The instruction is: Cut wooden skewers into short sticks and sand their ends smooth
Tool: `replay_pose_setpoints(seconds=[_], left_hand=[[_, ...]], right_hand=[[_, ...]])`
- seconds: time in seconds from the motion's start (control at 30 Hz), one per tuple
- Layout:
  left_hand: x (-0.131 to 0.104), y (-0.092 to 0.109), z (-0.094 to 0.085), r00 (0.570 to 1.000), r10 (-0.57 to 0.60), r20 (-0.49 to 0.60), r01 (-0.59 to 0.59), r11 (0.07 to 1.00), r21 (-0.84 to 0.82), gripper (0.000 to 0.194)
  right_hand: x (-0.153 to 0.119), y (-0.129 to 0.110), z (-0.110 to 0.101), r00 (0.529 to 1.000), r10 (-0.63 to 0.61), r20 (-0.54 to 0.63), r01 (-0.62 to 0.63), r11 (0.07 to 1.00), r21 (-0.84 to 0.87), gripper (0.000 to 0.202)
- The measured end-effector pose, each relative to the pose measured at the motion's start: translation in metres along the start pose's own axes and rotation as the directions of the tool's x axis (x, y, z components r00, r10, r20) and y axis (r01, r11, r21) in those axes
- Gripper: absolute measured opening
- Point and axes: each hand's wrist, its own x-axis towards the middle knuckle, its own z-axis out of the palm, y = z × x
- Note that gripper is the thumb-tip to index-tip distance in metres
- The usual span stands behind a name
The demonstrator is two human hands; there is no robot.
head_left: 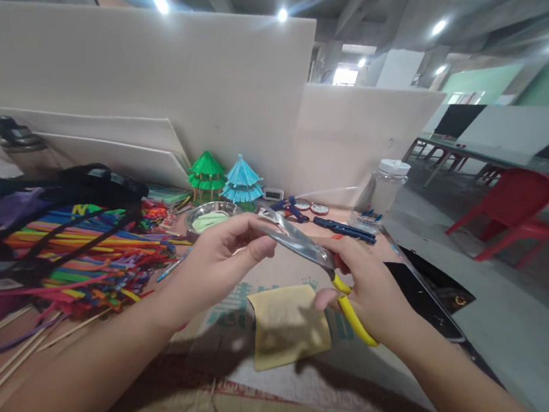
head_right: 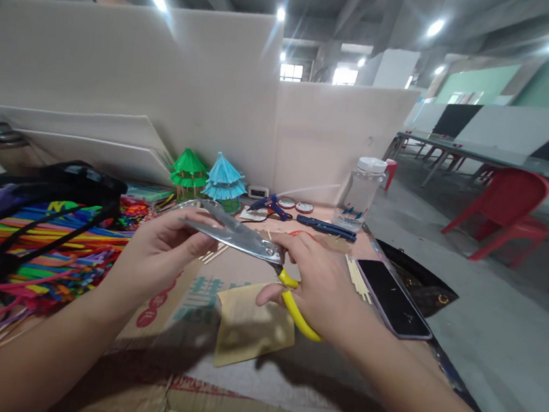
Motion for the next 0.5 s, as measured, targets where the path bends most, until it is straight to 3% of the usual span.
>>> replay_pose_setpoints(seconds=[0.17, 0.5], left_hand=[[-0.0007, -0.0004, -0.0003, 0.999, 0.048, 0.000, -0.048, 0.995, 0.087, 0.009], [0.0002, 0.0066, -0.0011, 0.990, 0.134, 0.033, -0.138, 0.955, 0.261, 0.010]], right_hand=[[-0.0017, -0.0021, -0.0003, 0.998, 0.020, 0.058, -0.020, 1.000, -0.004, 0.082], [-0.0038, -0.0029, -0.0009, 0.998, -0.033, 0.044, 0.035, 0.999, -0.042, 0.082]])
